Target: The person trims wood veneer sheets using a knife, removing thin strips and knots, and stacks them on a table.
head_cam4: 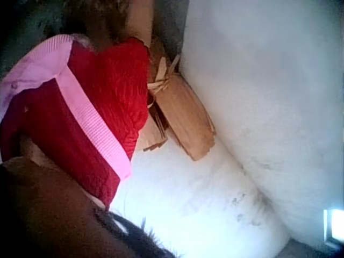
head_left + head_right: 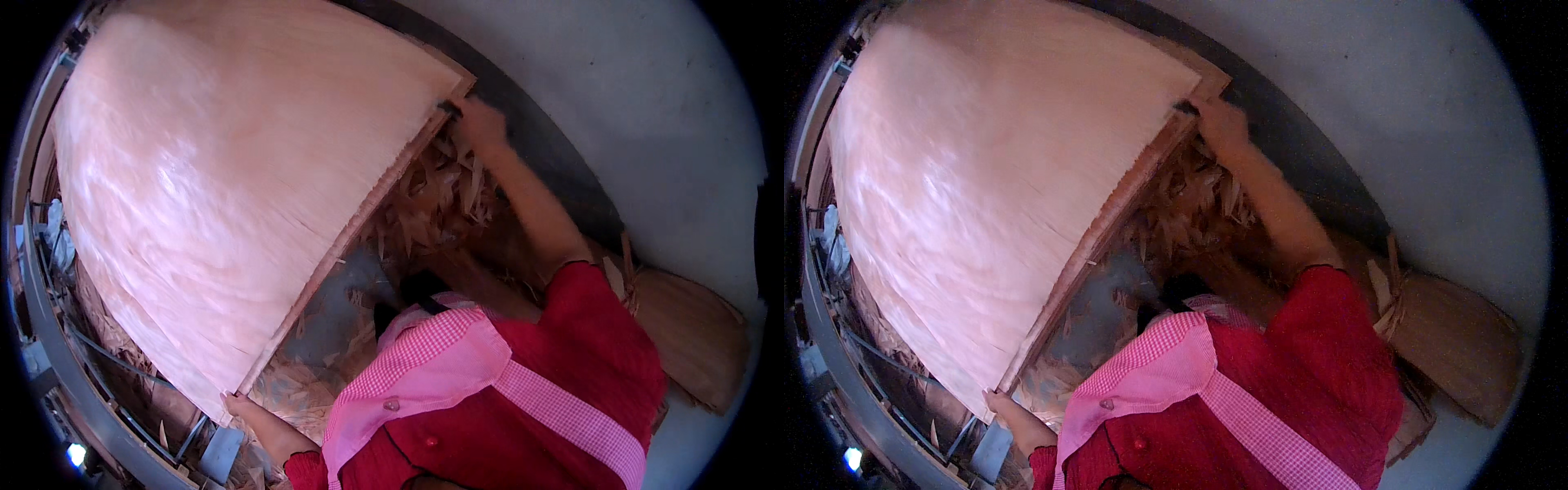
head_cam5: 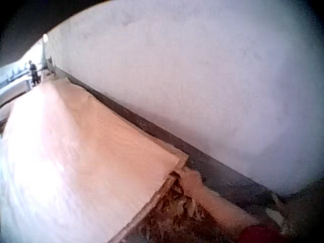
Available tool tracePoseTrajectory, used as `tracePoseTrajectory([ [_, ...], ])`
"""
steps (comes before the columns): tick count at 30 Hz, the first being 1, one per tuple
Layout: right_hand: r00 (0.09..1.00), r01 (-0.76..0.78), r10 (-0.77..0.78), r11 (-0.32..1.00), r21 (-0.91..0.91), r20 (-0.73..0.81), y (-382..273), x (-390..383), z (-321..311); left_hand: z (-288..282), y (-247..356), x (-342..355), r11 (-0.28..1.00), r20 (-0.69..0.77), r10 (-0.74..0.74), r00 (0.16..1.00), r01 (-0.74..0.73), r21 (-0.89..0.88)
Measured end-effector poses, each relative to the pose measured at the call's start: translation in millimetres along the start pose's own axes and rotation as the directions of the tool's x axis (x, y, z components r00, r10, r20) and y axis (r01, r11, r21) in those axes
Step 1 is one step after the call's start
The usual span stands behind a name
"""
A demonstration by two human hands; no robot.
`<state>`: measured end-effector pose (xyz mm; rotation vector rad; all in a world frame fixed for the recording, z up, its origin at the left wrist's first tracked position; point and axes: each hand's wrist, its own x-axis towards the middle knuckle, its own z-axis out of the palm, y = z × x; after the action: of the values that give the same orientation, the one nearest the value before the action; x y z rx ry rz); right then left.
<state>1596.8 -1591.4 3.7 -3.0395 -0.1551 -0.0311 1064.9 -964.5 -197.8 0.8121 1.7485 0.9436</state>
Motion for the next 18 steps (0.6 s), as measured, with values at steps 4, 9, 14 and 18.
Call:
tracePoseTrajectory([
  [4, 0.997, 0.079, -0.078, 0.886, 0.456, -0.02, 42.8, -12.4, 137.8, -14.3, -4.3, 17.0, 0.996, 0.02, 0.074, 0.997, -0.075, 0.045],
  [9, 0.976, -0.209, 0.114, 0.729, 0.652, 0.185, 22.8, -7.2, 124.3, -26.4, 4.6, 25.5, 0.965, -0.219, 0.102, 0.97, -0.043, 0.258],
  [14, 0.965, -0.181, 0.064, 0.866, 0.466, 0.254, 106.4, 26.6, 167.3, 5.3, 3.8, 10.9, 0.98, -0.167, 0.076, 0.983, -0.042, 0.195],
  [18, 0.951, -0.14, 0.032, 0.932, 0.335, 0.309, 71.4, 7.8, 154.5, 13.4, -6.5, -19.5, 0.989, -0.034, 0.039, 0.999, -0.043, -0.143],
])
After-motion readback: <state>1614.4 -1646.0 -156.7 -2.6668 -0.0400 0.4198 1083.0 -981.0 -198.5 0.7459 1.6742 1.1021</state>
